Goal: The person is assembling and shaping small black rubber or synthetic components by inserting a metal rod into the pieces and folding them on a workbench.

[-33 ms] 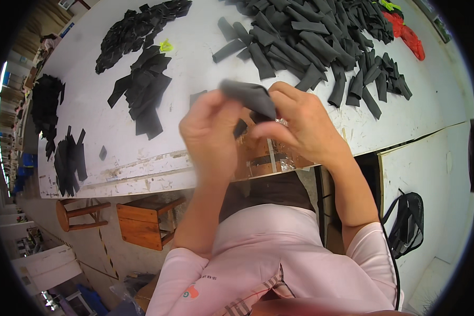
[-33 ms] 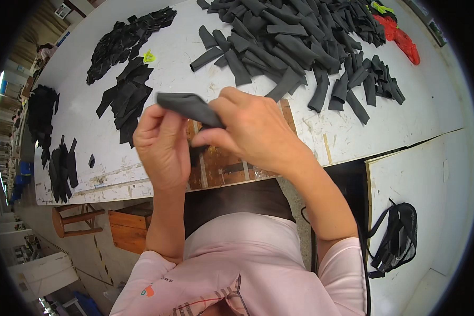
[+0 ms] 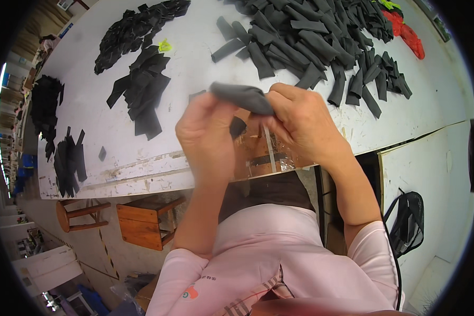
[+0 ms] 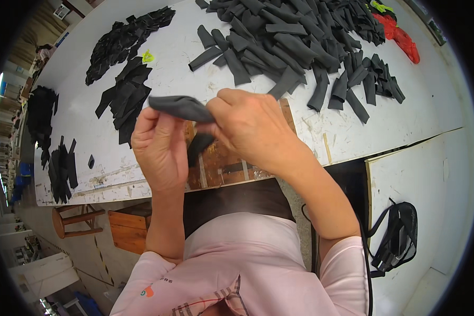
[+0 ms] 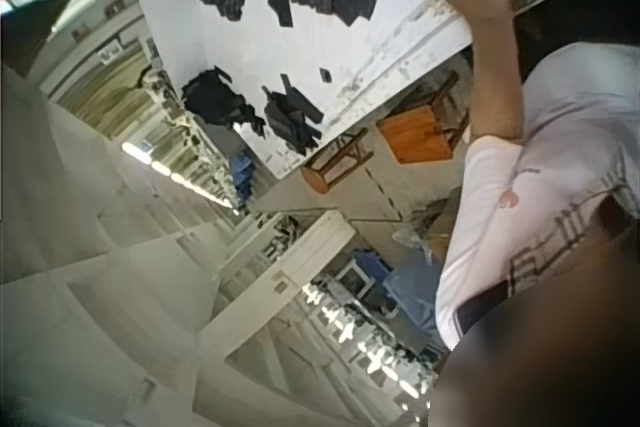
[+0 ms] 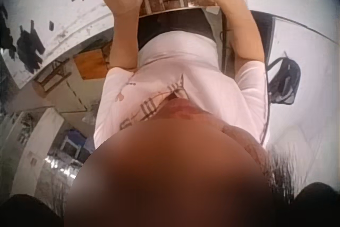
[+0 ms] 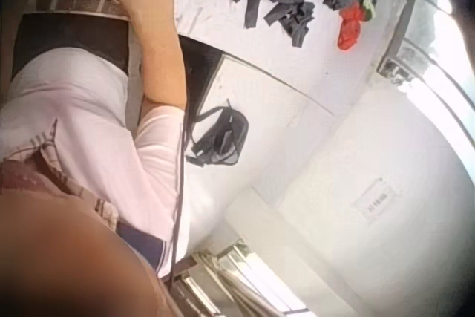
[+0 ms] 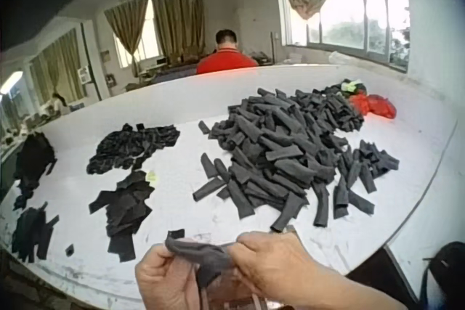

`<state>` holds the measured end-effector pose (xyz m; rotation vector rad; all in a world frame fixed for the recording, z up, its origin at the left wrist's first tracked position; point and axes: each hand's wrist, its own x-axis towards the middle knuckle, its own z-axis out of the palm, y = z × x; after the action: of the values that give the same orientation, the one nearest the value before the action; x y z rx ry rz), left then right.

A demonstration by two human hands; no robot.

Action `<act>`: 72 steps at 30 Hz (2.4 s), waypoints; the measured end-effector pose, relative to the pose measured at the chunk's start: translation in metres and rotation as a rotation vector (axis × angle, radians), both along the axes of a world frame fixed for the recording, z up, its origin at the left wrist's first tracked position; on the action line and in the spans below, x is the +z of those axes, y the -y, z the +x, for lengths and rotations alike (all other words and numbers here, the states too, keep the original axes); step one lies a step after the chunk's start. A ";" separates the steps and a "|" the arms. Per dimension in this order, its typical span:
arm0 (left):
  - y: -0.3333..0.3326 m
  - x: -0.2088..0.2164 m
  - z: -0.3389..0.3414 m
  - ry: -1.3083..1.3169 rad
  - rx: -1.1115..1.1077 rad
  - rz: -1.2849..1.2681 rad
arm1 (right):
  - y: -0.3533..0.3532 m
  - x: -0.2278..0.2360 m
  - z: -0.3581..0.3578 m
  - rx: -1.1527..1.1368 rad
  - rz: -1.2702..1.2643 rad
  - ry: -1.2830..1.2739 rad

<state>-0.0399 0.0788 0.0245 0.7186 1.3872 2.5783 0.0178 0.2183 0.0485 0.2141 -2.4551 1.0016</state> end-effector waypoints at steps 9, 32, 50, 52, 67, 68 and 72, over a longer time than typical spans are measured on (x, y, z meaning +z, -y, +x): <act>-0.018 0.006 0.000 0.077 -0.210 -0.108 | -0.012 -0.040 -0.002 -0.013 0.188 0.166; -0.008 -0.008 -0.013 0.385 -0.327 0.333 | -0.002 -0.046 -0.010 -0.005 0.158 0.147; 0.050 -0.126 -0.117 -0.147 0.416 -1.492 | -0.038 -0.043 0.004 -0.296 -0.552 0.243; 0.055 -0.123 -0.119 -0.125 0.437 -1.298 | -0.008 -0.055 0.027 -0.182 -0.654 0.357; 0.042 -0.039 0.044 0.409 -0.231 -0.109 | 0.043 -0.046 0.037 -0.033 -0.963 0.374; 0.043 -0.032 0.044 0.449 -0.263 -0.102 | 0.040 -0.043 0.037 -0.047 -0.875 0.336; 0.053 -0.020 0.015 0.472 -0.461 -0.050 | 0.020 -0.027 0.043 0.042 -0.719 0.429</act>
<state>-0.0253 0.0262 0.0042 0.3331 0.9946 2.1515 0.0606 0.1984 0.0214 -0.2117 -2.2501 2.0330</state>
